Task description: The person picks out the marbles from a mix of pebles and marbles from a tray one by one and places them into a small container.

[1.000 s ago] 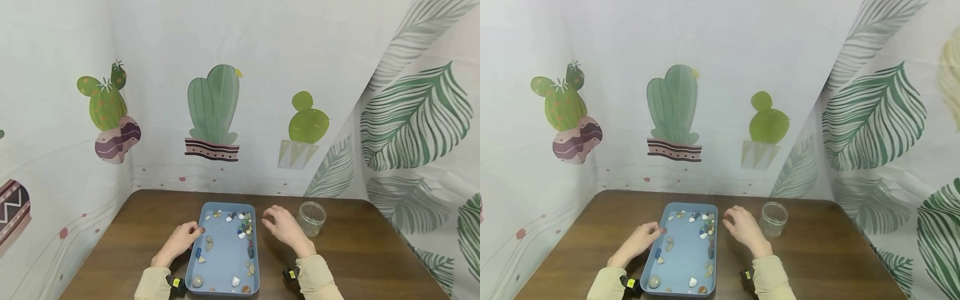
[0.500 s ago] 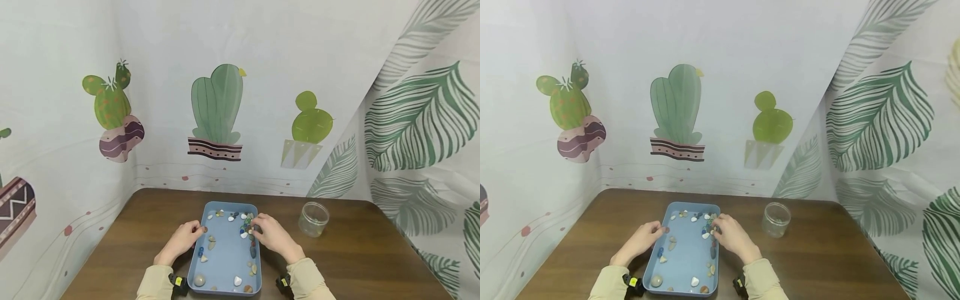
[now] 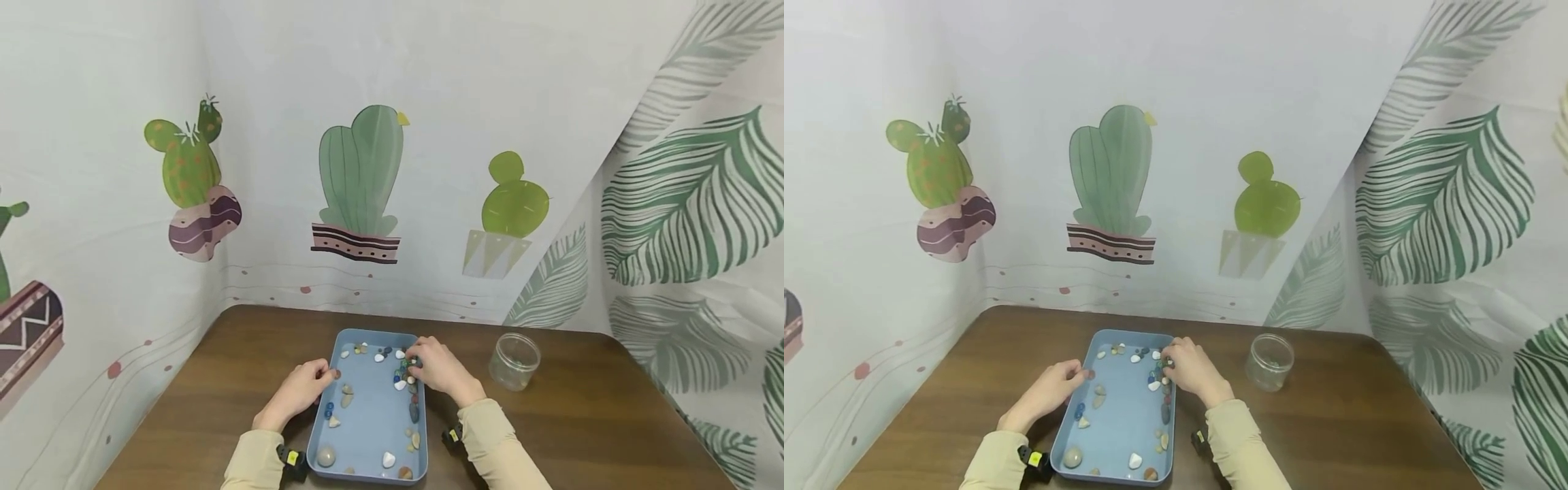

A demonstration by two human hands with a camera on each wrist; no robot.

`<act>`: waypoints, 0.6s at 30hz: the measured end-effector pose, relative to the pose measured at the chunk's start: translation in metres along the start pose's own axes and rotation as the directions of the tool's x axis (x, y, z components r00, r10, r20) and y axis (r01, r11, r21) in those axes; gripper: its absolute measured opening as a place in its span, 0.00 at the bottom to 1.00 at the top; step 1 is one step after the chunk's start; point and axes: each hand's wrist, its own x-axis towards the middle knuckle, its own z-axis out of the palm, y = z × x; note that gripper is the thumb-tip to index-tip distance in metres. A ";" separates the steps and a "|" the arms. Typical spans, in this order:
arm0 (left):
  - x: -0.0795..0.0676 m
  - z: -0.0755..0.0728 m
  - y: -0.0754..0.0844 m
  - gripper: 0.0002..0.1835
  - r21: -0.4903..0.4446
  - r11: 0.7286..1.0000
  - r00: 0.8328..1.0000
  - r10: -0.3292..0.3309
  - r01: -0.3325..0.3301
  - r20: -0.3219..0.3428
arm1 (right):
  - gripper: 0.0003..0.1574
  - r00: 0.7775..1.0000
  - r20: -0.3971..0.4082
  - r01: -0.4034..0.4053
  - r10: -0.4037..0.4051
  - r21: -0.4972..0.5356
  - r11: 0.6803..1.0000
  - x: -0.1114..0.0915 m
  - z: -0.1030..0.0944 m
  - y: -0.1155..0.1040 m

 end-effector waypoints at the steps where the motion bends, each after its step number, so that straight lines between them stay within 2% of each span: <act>1: -0.001 0.001 0.000 0.17 -0.004 1.000 1.000 0.003 -0.003 0.002 | 0.11 1.000 0.019 -0.005 0.004 0.006 1.000 0.001 0.000 0.001; 6: -0.006 0.005 -0.004 0.17 -0.027 0.999 0.999 0.024 -0.023 0.028 | 0.09 0.997 0.077 -0.032 0.032 -0.005 0.999 0.004 0.005 0.002; 14: -0.002 0.003 -0.003 0.17 -0.020 0.999 0.999 0.042 -0.042 0.014 | 0.09 0.997 0.060 -0.054 0.054 0.001 0.999 0.014 0.005 0.003; 18: 0.001 0.001 -0.003 0.17 -0.030 0.999 0.999 0.035 -0.035 0.018 | 0.05 0.997 0.060 -0.044 0.044 -0.006 0.999 0.016 0.003 0.002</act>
